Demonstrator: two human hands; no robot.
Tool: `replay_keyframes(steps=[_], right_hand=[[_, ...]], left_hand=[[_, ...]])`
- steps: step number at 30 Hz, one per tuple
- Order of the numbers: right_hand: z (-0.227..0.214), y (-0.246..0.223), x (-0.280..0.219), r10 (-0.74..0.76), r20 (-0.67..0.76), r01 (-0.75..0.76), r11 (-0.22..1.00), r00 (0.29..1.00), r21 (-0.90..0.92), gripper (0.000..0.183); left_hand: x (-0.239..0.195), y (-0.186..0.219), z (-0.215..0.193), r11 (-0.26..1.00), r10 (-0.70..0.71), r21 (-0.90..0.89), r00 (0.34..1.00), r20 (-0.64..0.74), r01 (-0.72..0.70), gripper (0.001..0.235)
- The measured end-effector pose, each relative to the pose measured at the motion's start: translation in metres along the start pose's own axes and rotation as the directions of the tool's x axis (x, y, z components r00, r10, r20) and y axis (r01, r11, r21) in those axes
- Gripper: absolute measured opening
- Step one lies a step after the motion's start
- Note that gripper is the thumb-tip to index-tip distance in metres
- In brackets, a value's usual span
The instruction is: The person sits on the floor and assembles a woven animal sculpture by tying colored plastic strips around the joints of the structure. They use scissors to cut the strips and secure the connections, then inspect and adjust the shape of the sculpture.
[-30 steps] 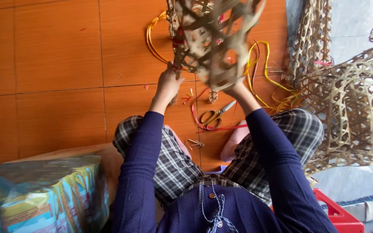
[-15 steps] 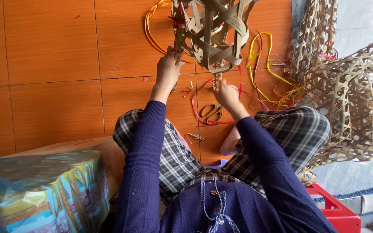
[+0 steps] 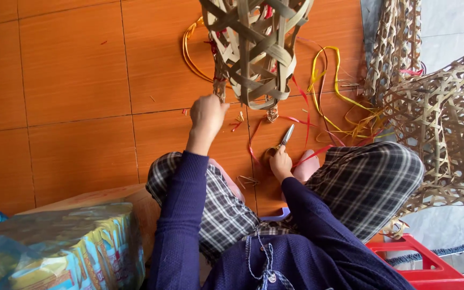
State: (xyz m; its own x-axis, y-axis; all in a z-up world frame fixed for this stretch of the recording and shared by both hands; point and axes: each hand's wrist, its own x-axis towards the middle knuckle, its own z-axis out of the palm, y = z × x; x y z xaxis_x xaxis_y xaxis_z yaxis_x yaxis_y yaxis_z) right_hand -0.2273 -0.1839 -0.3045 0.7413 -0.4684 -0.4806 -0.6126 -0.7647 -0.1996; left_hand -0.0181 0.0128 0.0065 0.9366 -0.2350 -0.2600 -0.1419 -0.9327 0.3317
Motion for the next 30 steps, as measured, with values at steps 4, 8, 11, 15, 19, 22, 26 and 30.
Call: replay_keyframes(steps=[4,8,11,15,19,22,26,30], right_hand=[[-0.008,-0.006,-0.012,0.15,-0.08,-0.13,0.968,0.985,0.213,0.031],[-0.012,-0.024,-0.013,0.356,-0.002,-0.22,0.582,0.935,0.783,0.049],[-0.027,-0.048,-0.021,0.361,0.237,-0.255,0.002,0.902,0.967,0.037],[-0.116,-0.082,-0.109,0.131,0.211,-0.175,-0.238,0.969,0.955,0.033],[-0.151,-0.073,-0.144,0.028,0.096,-0.095,-0.033,0.995,0.995,0.046],[-0.172,-0.058,-0.13,-0.232,-0.137,0.196,0.254,0.963,0.947,0.049],[-0.181,-0.051,-0.105,-0.43,-0.288,0.489,0.49,0.856,0.721,0.071],[-0.176,-0.069,-0.095,-0.379,-0.232,0.418,0.54,0.896,0.731,0.063]], left_hand=[[-0.046,0.073,-0.037,0.929,0.249,-0.283,0.968,0.006,-0.237,0.026],[0.016,0.064,0.104,0.685,0.706,0.203,0.568,-0.424,-0.7,0.027],[0.032,0.11,0.095,0.758,0.62,0.218,0.575,-0.534,-0.615,0.041],[0.032,0.133,0.111,0.874,0.478,0.412,0.606,-0.636,-0.257,0.051],[0.002,0.154,0.035,0.845,0.529,0.314,0.584,-0.616,-0.433,0.036],[-0.011,0.159,0.06,0.852,0.521,0.147,0.789,-0.327,-0.502,0.011],[-0.049,0.163,0.043,0.833,0.543,0.062,0.788,-0.29,-0.55,0.012],[-0.058,0.158,0.046,0.787,0.603,0.092,0.729,-0.323,-0.61,0.011]])
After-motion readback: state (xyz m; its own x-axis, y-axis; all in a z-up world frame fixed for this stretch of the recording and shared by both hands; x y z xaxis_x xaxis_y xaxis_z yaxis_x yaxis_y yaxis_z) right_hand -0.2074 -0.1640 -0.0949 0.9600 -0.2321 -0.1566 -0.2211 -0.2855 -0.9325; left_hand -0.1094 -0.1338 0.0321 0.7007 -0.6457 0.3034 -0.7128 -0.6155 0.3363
